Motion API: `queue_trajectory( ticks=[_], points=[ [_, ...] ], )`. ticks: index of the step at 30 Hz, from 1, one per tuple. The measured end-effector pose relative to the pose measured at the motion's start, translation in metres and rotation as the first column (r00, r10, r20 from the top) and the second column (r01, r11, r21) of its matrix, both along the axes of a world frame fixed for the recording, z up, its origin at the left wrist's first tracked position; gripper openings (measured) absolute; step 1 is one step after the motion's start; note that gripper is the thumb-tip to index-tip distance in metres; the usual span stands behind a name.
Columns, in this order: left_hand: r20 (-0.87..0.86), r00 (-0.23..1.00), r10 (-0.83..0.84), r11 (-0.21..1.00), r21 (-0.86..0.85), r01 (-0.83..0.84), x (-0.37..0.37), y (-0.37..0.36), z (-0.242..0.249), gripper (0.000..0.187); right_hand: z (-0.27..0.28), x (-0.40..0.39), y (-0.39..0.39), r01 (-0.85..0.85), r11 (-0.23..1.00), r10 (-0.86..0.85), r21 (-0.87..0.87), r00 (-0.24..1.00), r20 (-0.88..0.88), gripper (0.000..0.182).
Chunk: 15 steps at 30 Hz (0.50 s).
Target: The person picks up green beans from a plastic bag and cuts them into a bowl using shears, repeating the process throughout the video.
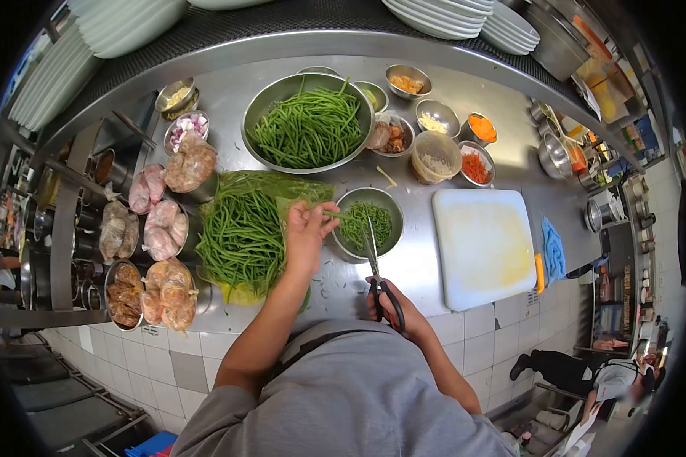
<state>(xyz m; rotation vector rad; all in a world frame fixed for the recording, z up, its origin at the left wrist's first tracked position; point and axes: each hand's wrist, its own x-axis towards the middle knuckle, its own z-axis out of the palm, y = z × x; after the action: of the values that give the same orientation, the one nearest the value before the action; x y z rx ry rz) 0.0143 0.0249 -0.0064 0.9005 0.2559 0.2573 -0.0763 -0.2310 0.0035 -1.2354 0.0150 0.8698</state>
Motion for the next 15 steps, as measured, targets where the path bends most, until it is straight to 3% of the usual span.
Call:
queue_trajectory(
  ticks=[7,11,15],
  points=[
    [-0.021,0.988,-0.156,0.986,0.062,0.157,-0.018,-0.027,-0.006,0.009,0.004,0.005,0.004,0.031,0.999,-0.032,-0.03,0.999,-0.022,0.06],
    [-0.009,0.981,-0.193,0.974,0.117,0.192,-0.021,-0.024,-0.005,0.01,-0.003,0.006,0.004,0.111,0.993,-0.114,-0.04,0.99,-0.086,0.048],
    [0.045,0.998,-0.046,0.989,0.14,0.039,-0.008,0.026,0.009,0.011,-0.008,0.005,0.0,0.192,0.98,-0.196,-0.045,0.973,-0.124,0.043]
  ],
)
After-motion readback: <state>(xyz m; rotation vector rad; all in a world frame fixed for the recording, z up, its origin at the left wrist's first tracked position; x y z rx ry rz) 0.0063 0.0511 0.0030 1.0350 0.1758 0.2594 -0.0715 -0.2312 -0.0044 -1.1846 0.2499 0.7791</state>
